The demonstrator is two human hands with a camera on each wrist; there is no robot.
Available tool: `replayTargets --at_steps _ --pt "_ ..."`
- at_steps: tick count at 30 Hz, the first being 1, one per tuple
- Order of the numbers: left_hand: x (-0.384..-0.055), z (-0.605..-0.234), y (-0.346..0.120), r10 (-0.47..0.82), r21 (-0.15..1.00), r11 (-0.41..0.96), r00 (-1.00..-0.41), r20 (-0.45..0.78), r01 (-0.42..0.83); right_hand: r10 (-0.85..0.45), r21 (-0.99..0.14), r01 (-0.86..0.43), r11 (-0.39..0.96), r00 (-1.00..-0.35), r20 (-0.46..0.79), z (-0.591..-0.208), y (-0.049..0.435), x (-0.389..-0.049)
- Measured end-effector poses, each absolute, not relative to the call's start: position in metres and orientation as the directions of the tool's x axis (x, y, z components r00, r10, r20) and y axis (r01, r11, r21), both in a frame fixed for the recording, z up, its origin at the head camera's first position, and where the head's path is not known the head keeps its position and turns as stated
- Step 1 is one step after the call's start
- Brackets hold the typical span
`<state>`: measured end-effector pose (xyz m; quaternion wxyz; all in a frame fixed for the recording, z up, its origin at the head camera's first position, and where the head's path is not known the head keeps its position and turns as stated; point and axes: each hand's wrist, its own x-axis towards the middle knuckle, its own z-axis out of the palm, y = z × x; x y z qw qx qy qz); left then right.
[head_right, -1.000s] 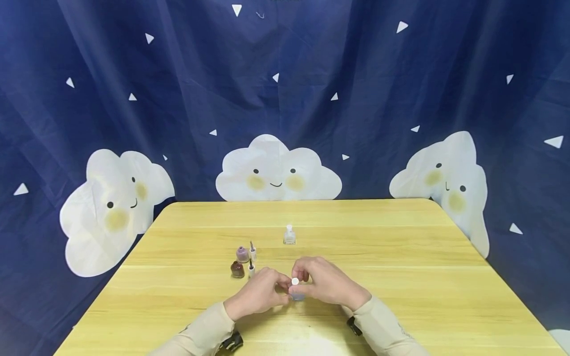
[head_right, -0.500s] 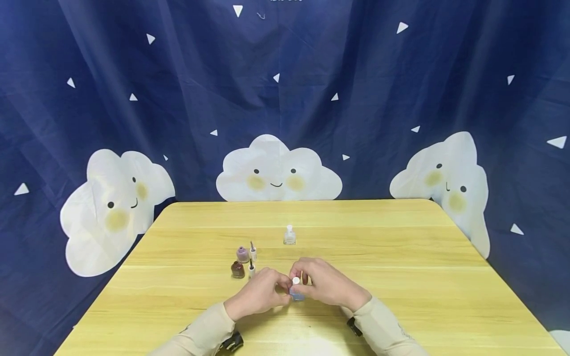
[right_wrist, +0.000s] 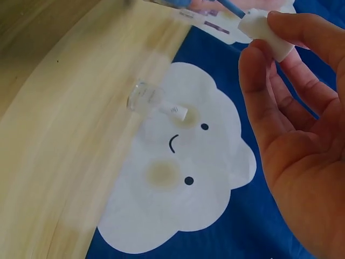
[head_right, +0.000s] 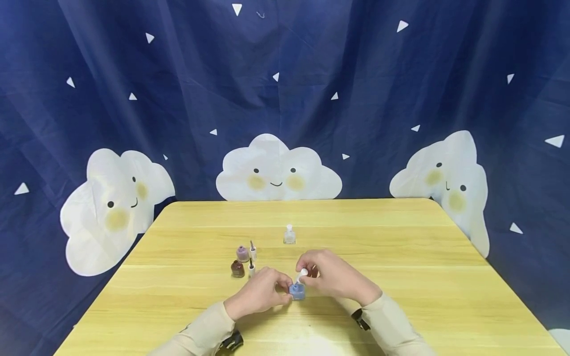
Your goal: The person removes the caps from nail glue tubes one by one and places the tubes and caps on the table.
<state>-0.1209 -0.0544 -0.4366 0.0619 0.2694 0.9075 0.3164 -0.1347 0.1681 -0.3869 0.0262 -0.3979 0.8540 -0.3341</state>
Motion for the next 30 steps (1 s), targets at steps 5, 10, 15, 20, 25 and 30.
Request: replayTargets --at_steps 5,10,15,20,25,30 --pt "-0.122 -0.438 -0.054 0.522 0.607 0.66 -0.851 0.054 0.443 -0.689 -0.599 -0.652 0.465 -0.691 0.219 -0.385 0.172 -0.138" --pt "-0.121 -0.439 -0.055 0.517 0.61 0.663 -0.855 0.046 0.434 -0.678 -0.616 -0.638 0.463 -0.702 0.218 -0.382 0.177 -0.139" --pt "-0.12 -0.439 -0.055 0.515 0.621 0.659 -0.857 0.039 0.424 -0.68 -0.628 -0.641 0.441 -0.695 0.232 -0.38 0.18 -0.139" --pt "-0.121 -0.44 -0.055 0.513 0.624 0.66 -0.858 0.034 0.42 -0.684 -0.595 -0.678 0.432 -0.676 0.274 -0.378 0.184 -0.139" --pt "-0.118 -0.436 -0.058 0.517 0.604 0.675 -0.856 0.023 0.424 -0.692 -0.522 -0.733 0.437 -0.645 0.326 -0.377 0.187 -0.139" --pt "-0.113 -0.434 -0.068 0.512 0.579 0.693 -0.859 0.022 0.428 -0.689 -0.464 -0.756 0.461 -0.635 0.35 -0.378 0.183 -0.138"
